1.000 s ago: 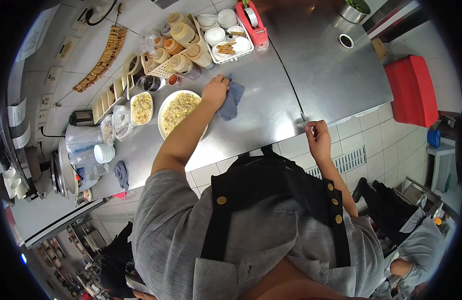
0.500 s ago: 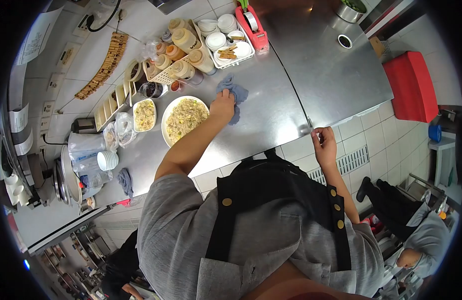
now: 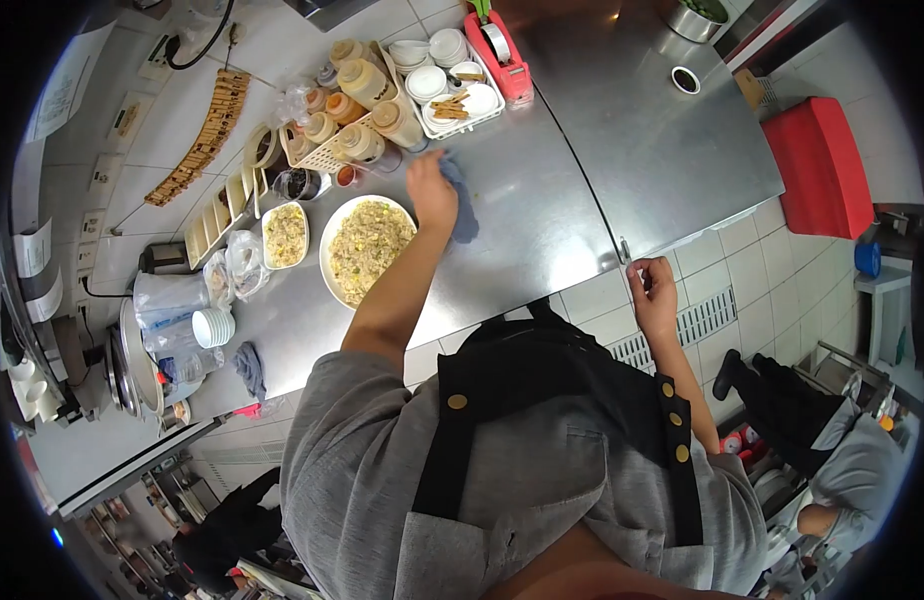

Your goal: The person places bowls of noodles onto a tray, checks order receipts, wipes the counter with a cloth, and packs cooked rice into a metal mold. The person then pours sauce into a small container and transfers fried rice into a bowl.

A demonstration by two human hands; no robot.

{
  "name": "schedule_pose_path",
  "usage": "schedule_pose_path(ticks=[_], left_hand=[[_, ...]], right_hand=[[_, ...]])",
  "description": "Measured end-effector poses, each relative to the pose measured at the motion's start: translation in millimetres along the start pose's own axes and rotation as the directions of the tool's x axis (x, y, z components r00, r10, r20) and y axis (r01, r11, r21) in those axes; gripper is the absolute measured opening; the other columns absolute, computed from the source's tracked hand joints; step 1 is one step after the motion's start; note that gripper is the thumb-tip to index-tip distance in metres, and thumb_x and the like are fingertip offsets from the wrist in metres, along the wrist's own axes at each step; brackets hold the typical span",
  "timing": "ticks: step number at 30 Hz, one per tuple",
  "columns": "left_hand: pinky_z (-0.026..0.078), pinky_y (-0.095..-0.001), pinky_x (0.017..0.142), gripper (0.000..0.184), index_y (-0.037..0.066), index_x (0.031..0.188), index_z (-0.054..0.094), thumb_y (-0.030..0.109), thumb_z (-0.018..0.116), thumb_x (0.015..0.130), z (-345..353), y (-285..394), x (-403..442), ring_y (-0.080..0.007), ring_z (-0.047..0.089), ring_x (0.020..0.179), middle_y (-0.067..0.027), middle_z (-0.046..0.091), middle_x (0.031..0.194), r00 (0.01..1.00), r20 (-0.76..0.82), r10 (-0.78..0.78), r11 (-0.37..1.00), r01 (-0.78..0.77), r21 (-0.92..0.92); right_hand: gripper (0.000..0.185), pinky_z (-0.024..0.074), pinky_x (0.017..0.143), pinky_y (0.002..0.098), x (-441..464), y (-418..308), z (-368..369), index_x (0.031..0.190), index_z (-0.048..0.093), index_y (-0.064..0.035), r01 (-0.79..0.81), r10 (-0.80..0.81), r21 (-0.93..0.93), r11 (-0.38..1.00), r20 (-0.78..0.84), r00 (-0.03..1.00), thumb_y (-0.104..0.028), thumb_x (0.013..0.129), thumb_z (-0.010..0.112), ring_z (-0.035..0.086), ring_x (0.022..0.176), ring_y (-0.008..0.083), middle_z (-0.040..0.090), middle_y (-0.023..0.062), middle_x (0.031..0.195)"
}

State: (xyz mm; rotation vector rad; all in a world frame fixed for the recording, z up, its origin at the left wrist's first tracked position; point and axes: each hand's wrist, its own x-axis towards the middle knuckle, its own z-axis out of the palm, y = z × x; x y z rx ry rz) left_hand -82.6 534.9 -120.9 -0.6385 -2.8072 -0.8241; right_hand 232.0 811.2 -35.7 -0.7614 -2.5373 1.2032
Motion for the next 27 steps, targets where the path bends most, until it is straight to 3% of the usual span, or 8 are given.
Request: schedule_pose_path(ticks=[2, 4, 6, 12, 14, 16, 18, 27], left_hand=[[0.037, -0.0447, 0.107, 0.043, 0.004, 0.132, 0.054, 0.011, 0.059, 0.090, 9, 0, 1, -0.0359, 0.046, 0.126, -0.0164, 0.053, 0.136, 0.991, -0.099, -0.086, 0.996, 0.083, -0.037], [0.037, -0.0437, 0.107, 0.042, 0.003, 0.131, 0.055, 0.006, 0.056, 0.089, 38, -2, 8, -0.0356, 0.047, 0.126, -0.0153, 0.054, 0.135, 0.910, -0.295, -0.291, 0.951, 0.308, 0.013], [0.038, -0.0423, 0.106, 0.040, 0.004, 0.128, 0.058, 0.001, 0.052, 0.089, 49, 3, 7, -0.0353, 0.048, 0.125, -0.0146, 0.055, 0.134, 0.901, -0.340, -0.269, 0.949, 0.308, 0.067], [0.042, -0.0407, 0.104, 0.039, 0.007, 0.123, 0.064, -0.003, 0.052, 0.087, 45, 22, 10, -0.0335, 0.053, 0.120, -0.0124, 0.060, 0.129, 0.973, -0.188, -0.134, 0.990, 0.124, -0.067], [0.044, -0.0391, 0.101, 0.042, 0.009, 0.117, 0.067, -0.009, 0.050, 0.082, 44, 27, 12, -0.0322, 0.057, 0.116, -0.0103, 0.064, 0.122, 0.993, -0.111, 0.028, 0.980, -0.050, -0.195], [0.044, -0.0399, 0.101, 0.043, 0.009, 0.114, 0.067, -0.011, 0.049, 0.081, 39, 37, 5, -0.0330, 0.058, 0.114, -0.0102, 0.065, 0.119, 0.995, -0.076, 0.063, 0.968, -0.079, -0.240], [0.044, -0.0407, 0.102, 0.044, 0.010, 0.113, 0.067, -0.012, 0.048, 0.080, 31, 44, -12, -0.0331, 0.057, 0.115, -0.0100, 0.065, 0.120, 0.968, 0.084, 0.238, 0.920, -0.197, -0.339], [0.043, -0.0405, 0.103, 0.047, 0.009, 0.114, 0.066, -0.011, 0.045, 0.077, -38, 64, -183, -0.0341, 0.056, 0.118, -0.0127, 0.064, 0.119, 0.888, 0.318, 0.333, 0.842, -0.128, -0.523]], right_hand=[[0.011, 0.0432, 0.059, 0.0305, -4, 6, -5, 0.090, 0.064, -0.0023, -0.021, 0.020, -0.003, 1.000, -0.022, 1.000, -0.012, 0.089, 0.070, 0.050, 0.067, 0.0179, 0.052, 0.0075, 0.081], [0.010, 0.0427, 0.059, 0.0304, -6, 8, -9, 0.089, 0.063, -0.0021, -0.053, 0.053, -0.003, 0.999, -0.009, 0.999, -0.009, 0.089, 0.070, 0.049, 0.067, 0.0174, 0.052, 0.0075, 0.081], [0.010, 0.0420, 0.059, 0.0305, -10, 17, -9, 0.089, 0.063, -0.0018, -0.063, 0.063, 0.004, 0.998, -0.002, 0.998, -0.009, 0.089, 0.070, 0.047, 0.066, 0.0168, 0.052, 0.0071, 0.081], [0.011, 0.0409, 0.059, 0.0297, -13, 26, -4, 0.089, 0.063, -0.0018, -0.101, 0.099, 0.040, 0.994, 0.050, 0.994, -0.011, 0.090, 0.070, 0.045, 0.066, 0.0161, 0.049, 0.0062, 0.080], [0.012, 0.0407, 0.059, 0.0297, -10, 26, 0, 0.090, 0.064, -0.0015, -0.078, 0.073, 0.067, 0.995, 0.070, 0.995, -0.012, 0.091, 0.070, 0.045, 0.067, 0.0157, 0.049, 0.0061, 0.079], [0.012, 0.0406, 0.058, 0.0296, -4, 27, 4, 0.091, 0.064, -0.0016, -0.046, 0.039, 0.064, 0.997, 0.104, 0.994, -0.012, 0.090, 0.070, 0.045, 0.066, 0.0154, 0.048, 0.0059, 0.079], [0.012, 0.0404, 0.058, 0.0295, 0, 25, 6, 0.091, 0.064, -0.0016, -0.013, 0.004, 0.060, 0.998, 0.143, 0.990, -0.012, 0.090, 0.070, 0.045, 0.065, 0.0152, 0.048, 0.0057, 0.079], [0.012, 0.0417, 0.058, 0.0284, -12, -3, 12, 0.094, 0.065, -0.0024, 0.134, -0.147, 0.081, 0.988, 0.191, 0.971, -0.013, 0.090, 0.070, 0.046, 0.065, 0.0147, 0.049, 0.0052, 0.080]])
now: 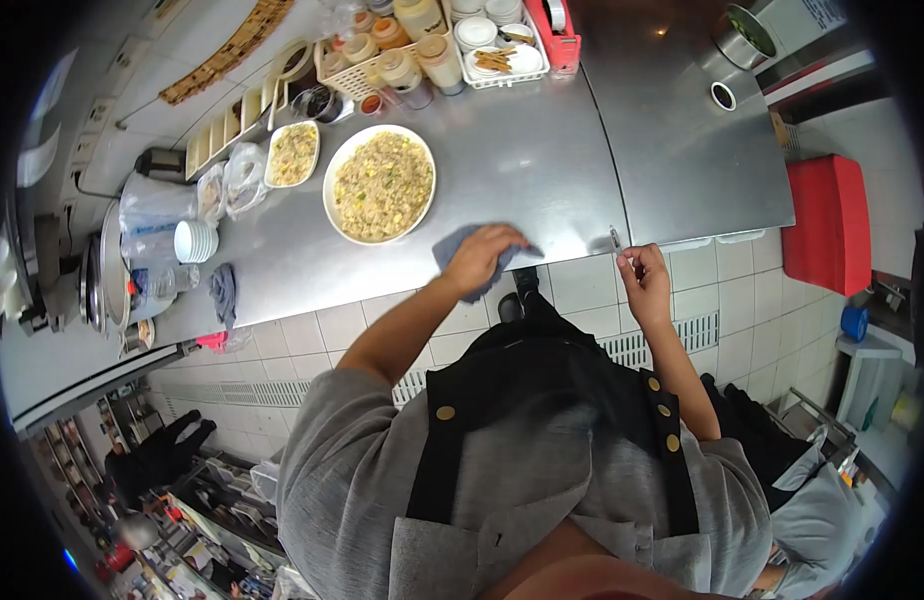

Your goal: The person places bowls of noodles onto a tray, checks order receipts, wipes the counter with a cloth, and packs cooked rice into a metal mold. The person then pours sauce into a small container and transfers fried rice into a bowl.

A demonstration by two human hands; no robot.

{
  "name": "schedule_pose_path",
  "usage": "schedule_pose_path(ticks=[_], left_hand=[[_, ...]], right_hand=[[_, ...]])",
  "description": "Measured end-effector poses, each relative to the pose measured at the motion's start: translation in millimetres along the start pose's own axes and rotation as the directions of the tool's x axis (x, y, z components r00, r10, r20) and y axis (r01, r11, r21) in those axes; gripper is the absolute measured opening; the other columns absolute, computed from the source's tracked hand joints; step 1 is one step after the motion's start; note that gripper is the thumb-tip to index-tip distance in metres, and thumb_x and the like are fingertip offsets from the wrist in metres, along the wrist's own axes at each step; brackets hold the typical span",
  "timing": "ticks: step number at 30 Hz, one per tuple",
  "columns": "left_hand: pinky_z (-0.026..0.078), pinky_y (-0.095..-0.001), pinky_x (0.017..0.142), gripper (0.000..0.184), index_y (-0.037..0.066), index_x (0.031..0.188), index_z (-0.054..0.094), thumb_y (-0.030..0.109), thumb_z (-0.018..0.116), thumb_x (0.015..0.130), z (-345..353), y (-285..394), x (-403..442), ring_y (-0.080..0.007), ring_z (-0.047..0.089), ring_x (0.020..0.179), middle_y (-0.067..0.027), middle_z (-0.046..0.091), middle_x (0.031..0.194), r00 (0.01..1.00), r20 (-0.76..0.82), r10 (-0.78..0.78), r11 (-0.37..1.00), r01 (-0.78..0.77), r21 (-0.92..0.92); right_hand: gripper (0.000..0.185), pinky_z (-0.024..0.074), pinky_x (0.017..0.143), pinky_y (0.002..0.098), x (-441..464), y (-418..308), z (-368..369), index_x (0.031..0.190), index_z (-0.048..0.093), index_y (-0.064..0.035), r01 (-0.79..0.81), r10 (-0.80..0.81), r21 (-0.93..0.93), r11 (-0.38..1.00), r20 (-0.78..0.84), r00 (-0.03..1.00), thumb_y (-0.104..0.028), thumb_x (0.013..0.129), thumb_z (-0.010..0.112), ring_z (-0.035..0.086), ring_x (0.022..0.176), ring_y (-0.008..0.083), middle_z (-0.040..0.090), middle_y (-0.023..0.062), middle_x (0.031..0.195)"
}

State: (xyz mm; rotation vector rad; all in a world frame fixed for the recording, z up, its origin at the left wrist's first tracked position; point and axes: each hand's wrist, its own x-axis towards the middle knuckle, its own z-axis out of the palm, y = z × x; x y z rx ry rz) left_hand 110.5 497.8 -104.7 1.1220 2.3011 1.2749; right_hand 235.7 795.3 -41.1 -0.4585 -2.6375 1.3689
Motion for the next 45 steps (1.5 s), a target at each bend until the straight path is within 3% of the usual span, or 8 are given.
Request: schedule_pose_path(ticks=[6, 7, 10, 15, 16, 21, 32, 45], left_hand=[[0.044, -0.0357, 0.102, 0.033, 0.002, 0.113, 0.063, 0.005, 0.032, 0.100, -15, -35, -197, -0.0222, 0.059, 0.110, -0.0097, 0.064, 0.113, 0.865, -0.125, -0.486, 0.761, 0.349, -0.547], [0.050, -0.0354, 0.094, 0.034, 0.003, 0.117, 0.061, 0.016, 0.032, 0.106, -42, -8, -197, -0.0203, 0.061, 0.102, -0.0101, 0.064, 0.110, 0.644, -0.089, -0.760, 0.441, 0.409, -0.799], [0.054, -0.0333, 0.078, 0.030, 0.011, 0.125, 0.058, 0.020, 0.040, 0.103, -118, 7, -210, -0.0208, 0.062, 0.094, -0.0077, 0.064, 0.106, 0.521, -0.234, -0.821, 0.371, 0.176, -0.912], [0.051, -0.0403, 0.093, 0.037, 0.006, 0.135, 0.053, 0.021, 0.046, 0.102, -200, -78, -243, -0.0284, 0.059, 0.111, -0.0153, 0.063, 0.118, 0.306, -0.521, -0.797, 0.570, 0.097, -0.816], [0.043, -0.0430, 0.103, 0.039, 0.006, 0.137, 0.052, 0.022, 0.044, 0.103, -204, -100, -246, -0.0333, 0.053, 0.122, -0.0187, 0.059, 0.128, 0.219, -0.752, -0.622, 0.749, 0.446, -0.490], [0.027, -0.0471, 0.118, 0.046, 0.004, 0.140, 0.051, 0.023, 0.052, 0.099, -171, -159, -243, -0.0410, 0.035, 0.142, -0.0180, 0.045, 0.149, 0.416, -0.876, -0.245, 0.412, 0.862, 0.294], [0.035, -0.0444, 0.114, 0.045, 0.007, 0.136, 0.055, 0.003, 0.048, 0.092, 23, -34, -78, -0.0381, 0.045, 0.136, -0.0180, 0.051, 0.144, 0.351, -0.918, -0.184, 0.623, 0.764, 0.167], [0.030, -0.0427, 0.118, 0.047, 0.003, 0.138, 0.051, 0.006, 0.044, 0.092, 97, -56, 253, -0.0325, 0.040, 0.140, -0.0157, 0.050, 0.146, 0.650, -0.751, -0.113, 0.767, 0.538, 0.350]], right_hand=[[0.013, 0.0422, 0.057, 0.0278, -28, -17, 14, 0.093, 0.066, -0.0028, 0.055, -0.054, 0.001, 0.999, 0.089, 0.995, -0.015, 0.090, 0.070, 0.047, 0.065, 0.0141, 0.049, 0.0050, 0.080], [0.013, 0.0423, 0.057, 0.0279, -31, -18, 17, 0.092, 0.066, -0.0029, 0.050, -0.050, 0.001, 0.999, 0.099, 0.994, -0.015, 0.090, 0.070, 0.047, 0.065, 0.0141, 0.049, 0.0049, 0.080], [0.011, 0.0426, 0.058, 0.0283, -41, -23, 25, 0.092, 0.066, -0.0031, 0.103, -0.100, -0.011, 0.995, 0.132, 0.986, -0.014, 0.090, 0.069, 0.047, 0.065, 0.0146, 0.048, 0.0047, 0.080], [0.010, 0.0440, 0.060, 0.0286, -51, -35, 32, 0.092, 0.066, -0.0030, 0.147, -0.141, -0.023, 0.989, 0.177, 0.974, -0.012, 0.090, 0.070, 0.048, 0.067, 0.0155, 0.049, 0.0049, 0.080], [0.010, 0.0445, 0.061, 0.0291, -53, -38, 29, 0.092, 0.066, -0.0031, 0.175, -0.163, -0.044, 0.984, 0.190, 0.968, -0.012, 0.090, 0.070, 0.049, 0.068, 0.0159, 0.050, 0.0051, 0.082], [0.009, 0.0455, 0.063, 0.0288, -59, -36, 6, 0.092, 0.065, -0.0032, 0.116, -0.087, -0.144, 0.983, 0.190, 0.978, -0.010, 0.089, 0.069, 0.051, 0.070, 0.0166, 0.053, 0.0058, 0.085], [0.009, 0.0446, 0.061, 0.0276, -41, 13, -41, 0.092, 0.065, -0.0021, 0.091, -0.068, -0.114, 0.989, 0.187, 0.980, -0.010, 0.090, 0.069, 0.048, 0.070, 0.0151, 0.052, 0.0059, 0.083], [0.010, 0.0390, 0.059, 0.0282, -1, 98, -175, 0.089, 0.064, -0.0015, 0.023, -0.023, -0.192, 0.981, 0.002, 1.000, -0.010, 0.090, 0.070, 0.045, 0.067, 0.0144, 0.051, 0.0045, 0.081]])
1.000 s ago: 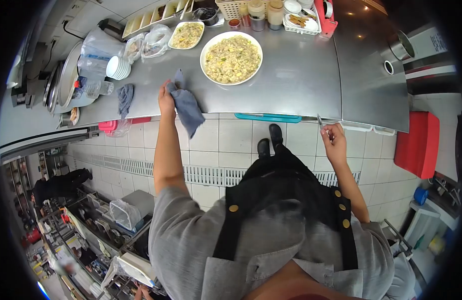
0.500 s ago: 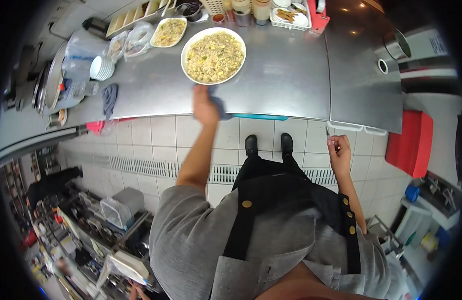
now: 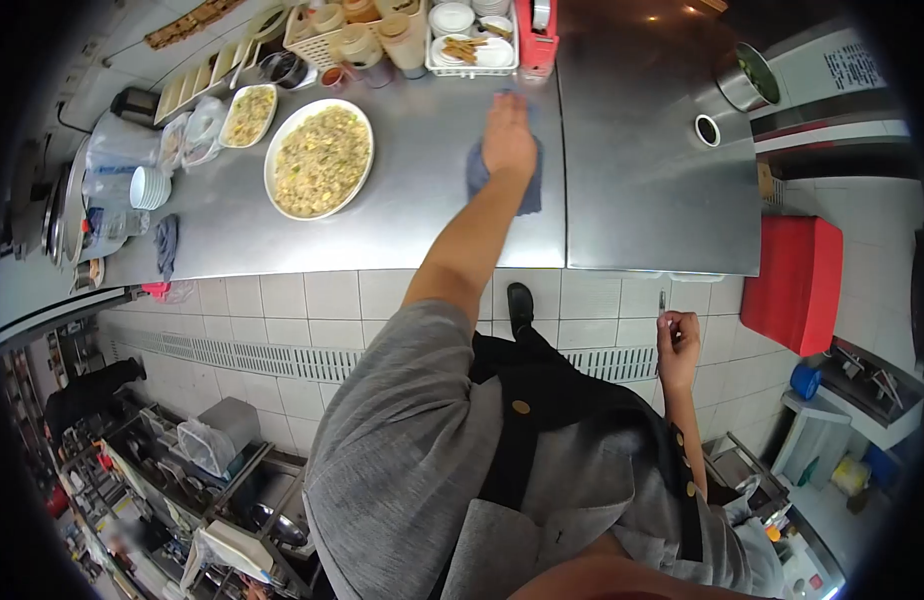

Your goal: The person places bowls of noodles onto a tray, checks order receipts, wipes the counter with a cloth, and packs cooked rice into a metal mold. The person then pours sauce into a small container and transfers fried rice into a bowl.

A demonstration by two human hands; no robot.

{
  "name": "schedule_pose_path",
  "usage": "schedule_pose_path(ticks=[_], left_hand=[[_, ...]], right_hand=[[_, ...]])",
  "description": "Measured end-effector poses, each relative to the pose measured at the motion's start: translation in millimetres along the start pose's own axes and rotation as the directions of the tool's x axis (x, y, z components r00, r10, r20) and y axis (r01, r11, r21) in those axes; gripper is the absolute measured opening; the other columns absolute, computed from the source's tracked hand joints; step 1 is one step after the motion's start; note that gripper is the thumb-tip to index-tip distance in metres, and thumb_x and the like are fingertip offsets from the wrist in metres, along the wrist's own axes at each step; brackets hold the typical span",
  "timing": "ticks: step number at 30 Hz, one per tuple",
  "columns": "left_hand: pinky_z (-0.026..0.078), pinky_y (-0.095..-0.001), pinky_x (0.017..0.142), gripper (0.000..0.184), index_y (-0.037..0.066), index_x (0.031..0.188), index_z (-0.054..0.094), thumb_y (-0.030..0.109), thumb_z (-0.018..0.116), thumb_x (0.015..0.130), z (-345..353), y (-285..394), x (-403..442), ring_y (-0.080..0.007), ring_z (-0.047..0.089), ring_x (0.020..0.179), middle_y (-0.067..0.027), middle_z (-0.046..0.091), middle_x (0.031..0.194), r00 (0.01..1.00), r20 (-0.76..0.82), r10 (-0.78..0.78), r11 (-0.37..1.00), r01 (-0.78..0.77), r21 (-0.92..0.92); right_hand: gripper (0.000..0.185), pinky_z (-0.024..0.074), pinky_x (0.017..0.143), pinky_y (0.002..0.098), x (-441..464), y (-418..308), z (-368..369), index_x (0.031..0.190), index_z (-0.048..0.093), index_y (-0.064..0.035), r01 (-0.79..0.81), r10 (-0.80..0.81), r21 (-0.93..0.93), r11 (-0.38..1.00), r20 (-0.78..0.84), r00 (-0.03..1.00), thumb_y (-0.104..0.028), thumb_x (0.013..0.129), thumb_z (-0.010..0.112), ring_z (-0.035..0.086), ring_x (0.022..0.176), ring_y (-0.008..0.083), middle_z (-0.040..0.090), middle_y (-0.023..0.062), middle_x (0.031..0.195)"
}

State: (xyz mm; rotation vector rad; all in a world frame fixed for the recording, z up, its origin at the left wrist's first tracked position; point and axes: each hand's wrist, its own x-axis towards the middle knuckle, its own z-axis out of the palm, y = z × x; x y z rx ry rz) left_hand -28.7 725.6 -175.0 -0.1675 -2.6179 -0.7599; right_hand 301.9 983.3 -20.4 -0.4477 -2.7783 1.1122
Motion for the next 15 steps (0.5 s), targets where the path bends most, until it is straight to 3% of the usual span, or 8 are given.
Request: schedule_pose_path(ticks=[3, 5, 7, 9, 13, 15], left_hand=[[0.033, -0.0386, 0.117, 0.047, 0.011, 0.136, 0.058, 0.005, 0.044, 0.091, 26, 62, -21, -0.0256, 0.042, 0.140, -0.0080, 0.053, 0.145, 0.957, 0.162, 0.241, 0.957, -0.206, -0.206], [0.033, -0.0372, 0.117, 0.044, 0.011, 0.132, 0.061, 0.005, 0.044, 0.092, 12, 100, -61, -0.0246, 0.044, 0.139, -0.0060, 0.056, 0.142, 0.881, 0.299, 0.367, 0.890, -0.239, -0.388], [0.036, -0.0355, 0.116, 0.046, 0.018, 0.131, 0.062, 0.003, 0.046, 0.091, -9, 116, -114, -0.0232, 0.044, 0.139, -0.0030, 0.054, 0.144, 0.798, 0.344, 0.495, 0.844, -0.346, -0.411], [0.040, -0.0375, 0.113, 0.045, 0.014, 0.129, 0.063, 0.005, 0.051, 0.087, -53, 114, -146, -0.0233, 0.048, 0.135, -0.0039, 0.056, 0.141, 0.744, 0.322, 0.585, 0.781, -0.411, -0.470], [0.045, -0.0391, 0.102, 0.035, 0.011, 0.117, 0.066, 0.007, 0.055, 0.084, -132, 35, -185, -0.0275, 0.056, 0.114, -0.0044, 0.063, 0.124, 0.781, 0.306, 0.544, 0.822, -0.422, -0.383], [0.045, -0.0397, 0.100, 0.028, 0.009, 0.108, 0.066, 0.005, 0.056, 0.082, -184, -21, -193, -0.0300, 0.057, 0.108, -0.0061, 0.063, 0.118, 0.871, 0.360, 0.334, 0.937, -0.267, -0.224]], right_hand=[[0.011, 0.0387, 0.059, 0.0287, -5, 22, -14, 0.087, 0.063, -0.0016, -0.065, 0.065, 0.012, 0.998, -0.040, 0.997, -0.010, 0.090, 0.070, 0.044, 0.067, 0.0146, 0.051, 0.0044, 0.080], [0.011, 0.0384, 0.059, 0.0286, -2, 30, -20, 0.087, 0.063, -0.0016, -0.052, 0.052, 0.011, 0.999, -0.024, 0.998, -0.010, 0.090, 0.069, 0.044, 0.067, 0.0147, 0.050, 0.0045, 0.080], [0.011, 0.0384, 0.059, 0.0285, 8, 31, -21, 0.086, 0.063, -0.0018, -0.020, 0.020, 0.012, 1.000, -0.013, 1.000, -0.010, 0.090, 0.070, 0.044, 0.067, 0.0147, 0.050, 0.0045, 0.079], [0.011, 0.0389, 0.059, 0.0279, 19, 29, -15, 0.088, 0.063, -0.0023, -0.035, 0.033, 0.070, 0.997, 0.027, 0.999, -0.010, 0.090, 0.070, 0.045, 0.067, 0.0146, 0.049, 0.0043, 0.080], [0.009, 0.0406, 0.060, 0.0268, 47, 5, 7, 0.090, 0.064, -0.0025, 0.026, -0.044, 0.174, 0.984, 0.098, 0.994, -0.009, 0.089, 0.071, 0.046, 0.069, 0.0141, 0.049, 0.0043, 0.082], [0.008, 0.0406, 0.060, 0.0267, 61, -7, 25, 0.090, 0.065, -0.0027, 0.121, -0.148, 0.194, 0.974, 0.132, 0.980, -0.009, 0.089, 0.070, 0.046, 0.069, 0.0137, 0.049, 0.0041, 0.082]])
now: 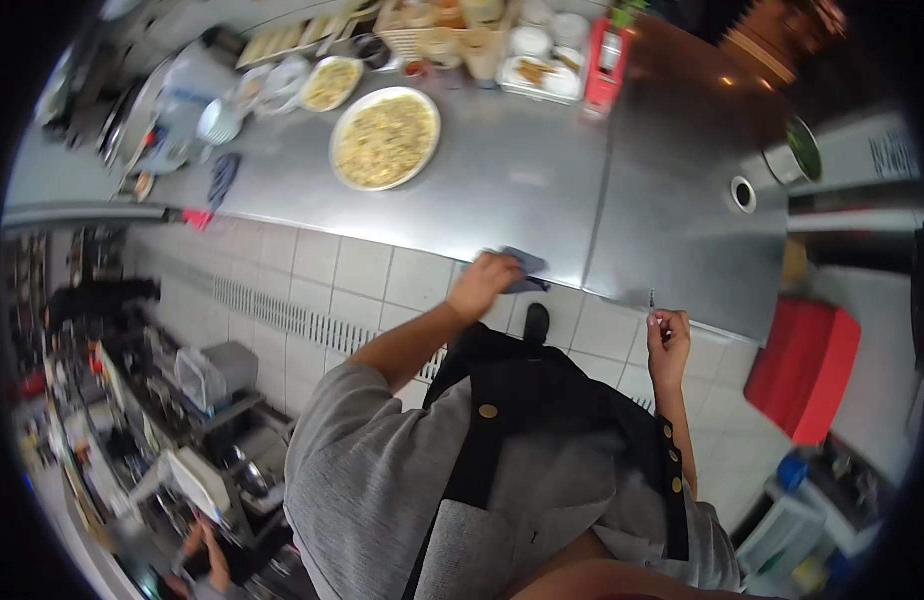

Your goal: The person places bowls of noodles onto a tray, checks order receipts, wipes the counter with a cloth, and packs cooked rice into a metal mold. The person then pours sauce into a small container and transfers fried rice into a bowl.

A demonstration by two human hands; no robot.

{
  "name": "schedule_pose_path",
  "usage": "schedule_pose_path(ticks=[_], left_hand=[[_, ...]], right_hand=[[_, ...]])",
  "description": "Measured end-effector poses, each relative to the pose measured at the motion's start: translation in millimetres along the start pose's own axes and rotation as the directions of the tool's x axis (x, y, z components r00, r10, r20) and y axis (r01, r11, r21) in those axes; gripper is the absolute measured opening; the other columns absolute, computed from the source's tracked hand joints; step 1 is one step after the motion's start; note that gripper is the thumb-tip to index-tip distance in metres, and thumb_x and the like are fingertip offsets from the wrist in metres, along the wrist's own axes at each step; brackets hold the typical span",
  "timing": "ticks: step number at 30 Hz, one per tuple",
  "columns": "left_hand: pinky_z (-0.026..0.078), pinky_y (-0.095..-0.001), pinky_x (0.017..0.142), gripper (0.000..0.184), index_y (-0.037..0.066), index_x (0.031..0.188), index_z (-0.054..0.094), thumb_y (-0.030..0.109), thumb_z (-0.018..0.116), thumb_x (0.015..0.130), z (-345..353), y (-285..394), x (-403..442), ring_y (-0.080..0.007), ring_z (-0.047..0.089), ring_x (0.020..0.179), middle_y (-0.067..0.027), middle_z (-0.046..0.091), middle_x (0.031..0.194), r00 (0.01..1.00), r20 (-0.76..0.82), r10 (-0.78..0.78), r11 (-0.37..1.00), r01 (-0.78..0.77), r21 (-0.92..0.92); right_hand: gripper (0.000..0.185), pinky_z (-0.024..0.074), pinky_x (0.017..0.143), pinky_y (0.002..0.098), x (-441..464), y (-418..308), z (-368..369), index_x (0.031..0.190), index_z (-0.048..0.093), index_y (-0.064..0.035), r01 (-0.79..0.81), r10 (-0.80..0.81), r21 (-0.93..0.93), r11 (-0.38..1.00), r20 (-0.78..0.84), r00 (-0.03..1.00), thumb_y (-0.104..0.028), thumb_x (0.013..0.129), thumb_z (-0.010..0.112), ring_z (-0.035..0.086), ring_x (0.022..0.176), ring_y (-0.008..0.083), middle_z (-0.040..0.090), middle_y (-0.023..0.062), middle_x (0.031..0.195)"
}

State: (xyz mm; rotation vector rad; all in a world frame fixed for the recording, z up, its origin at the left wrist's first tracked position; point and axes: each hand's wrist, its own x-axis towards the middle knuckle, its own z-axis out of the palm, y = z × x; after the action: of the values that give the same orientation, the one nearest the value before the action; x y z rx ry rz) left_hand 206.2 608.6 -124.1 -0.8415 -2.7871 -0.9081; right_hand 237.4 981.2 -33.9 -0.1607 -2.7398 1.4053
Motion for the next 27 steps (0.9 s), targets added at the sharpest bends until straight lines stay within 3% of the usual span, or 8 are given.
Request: schedule_pose_path(ticks=[3, 6, 10, 13, 14, 16, 18, 27], left_hand=[[0.043, -0.0438, 0.091, 0.028, 0.009, 0.104, 0.066, 0.001, 0.053, 0.080, -82, -81, -58, -0.0315, 0.059, 0.100, -0.0110, 0.064, 0.108, 0.916, -0.108, -0.386, 0.897, 0.400, 0.187], [0.049, -0.0406, 0.087, 0.035, 0.007, 0.105, 0.069, -0.005, 0.045, 0.083, -176, -174, -89, -0.0335, 0.065, 0.094, -0.0148, 0.070, 0.097, 0.531, -0.290, -0.796, 0.571, 0.818, -0.070], [0.046, -0.0262, 0.061, 0.031, 0.005, 0.120, 0.064, -0.001, 0.041, 0.099, -287, -308, -115, -0.0103, 0.053, 0.067, -0.0068, 0.065, 0.091, 0.196, -0.438, -0.877, 0.474, 0.492, -0.730], [0.051, -0.0313, 0.077, 0.032, 0.007, 0.129, 0.062, 0.007, 0.048, 0.100, -322, -432, -148, -0.0191, 0.063, 0.085, -0.0126, 0.068, 0.109, 0.018, -0.472, -0.881, 0.406, 0.539, -0.738], [0.051, -0.0313, 0.077, 0.032, 0.007, 0.129, 0.062, 0.007, 0.048, 0.100, -319, -463, -150, -0.0191, 0.063, 0.085, -0.0126, 0.068, 0.109, 0.019, -0.467, -0.884, 0.404, 0.533, -0.743], [0.045, -0.0382, 0.104, 0.036, 0.008, 0.132, 0.061, 0.012, 0.053, 0.097, -295, -507, -160, -0.0296, 0.057, 0.124, -0.0169, 0.060, 0.135, 0.372, -0.753, -0.542, 0.266, 0.926, 0.266], [0.031, -0.0407, 0.118, 0.038, 0.010, 0.133, 0.061, 0.015, 0.054, 0.095, -291, -496, -133, -0.0308, 0.036, 0.144, -0.0139, 0.046, 0.150, 0.362, -0.667, -0.651, 0.477, 0.879, 0.011], [0.038, -0.0401, 0.113, 0.042, 0.009, 0.130, 0.062, 0.003, 0.049, 0.091, -257, -488, -35, -0.0295, 0.046, 0.137, -0.0101, 0.055, 0.143, 0.632, -0.593, -0.499, 0.746, 0.661, 0.078]], right_hand=[[0.007, 0.0403, 0.060, 0.0263, 21, -20, 31, 0.091, 0.065, -0.0029, 0.105, -0.106, 0.020, 0.994, 0.055, 0.993, -0.008, 0.090, 0.069, 0.046, 0.069, 0.0132, 0.049, 0.0040, 0.082], [0.008, 0.0402, 0.059, 0.0265, 35, -54, 63, 0.091, 0.064, -0.0027, 0.069, -0.074, 0.045, 0.997, 0.137, 0.988, -0.009, 0.090, 0.069, 0.046, 0.069, 0.0132, 0.050, 0.0042, 0.084], [0.008, 0.0399, 0.059, 0.0261, 44, -96, 115, 0.091, 0.064, -0.0024, 0.148, -0.150, 0.025, 0.989, 0.181, 0.972, -0.008, 0.089, 0.070, 0.046, 0.070, 0.0129, 0.050, 0.0045, 0.084], [0.008, 0.0400, 0.059, 0.0258, 39, -125, 161, 0.091, 0.064, -0.0025, 0.125, -0.122, -0.005, 0.992, 0.177, 0.977, -0.008, 0.089, 0.070, 0.046, 0.070, 0.0125, 0.050, 0.0043, 0.084], [0.008, 0.0401, 0.059, 0.0257, 39, -134, 177, 0.090, 0.064, -0.0025, 0.097, -0.093, -0.014, 0.995, 0.169, 0.981, -0.008, 0.089, 0.070, 0.046, 0.070, 0.0124, 0.050, 0.0042, 0.084], [0.008, 0.0401, 0.058, 0.0256, 36, -167, 209, 0.090, 0.064, -0.0027, 0.089, -0.079, -0.051, 0.995, 0.178, 0.981, -0.007, 0.089, 0.070, 0.046, 0.070, 0.0122, 0.050, 0.0039, 0.085], [0.006, 0.0398, 0.057, 0.0251, 29, -187, 236, 0.091, 0.065, -0.0035, 0.028, -0.016, -0.056, 0.998, 0.209, 0.978, -0.006, 0.089, 0.069, 0.046, 0.071, 0.0113, 0.051, 0.0031, 0.086], [0.006, 0.0406, 0.058, 0.0265, 40, -271, 322, 0.091, 0.066, -0.0032, 0.103, -0.078, -0.054, 0.993, 0.351, 0.933, -0.005, 0.087, 0.071, 0.048, 0.069, 0.0133, 0.052, 0.0051, 0.083]])
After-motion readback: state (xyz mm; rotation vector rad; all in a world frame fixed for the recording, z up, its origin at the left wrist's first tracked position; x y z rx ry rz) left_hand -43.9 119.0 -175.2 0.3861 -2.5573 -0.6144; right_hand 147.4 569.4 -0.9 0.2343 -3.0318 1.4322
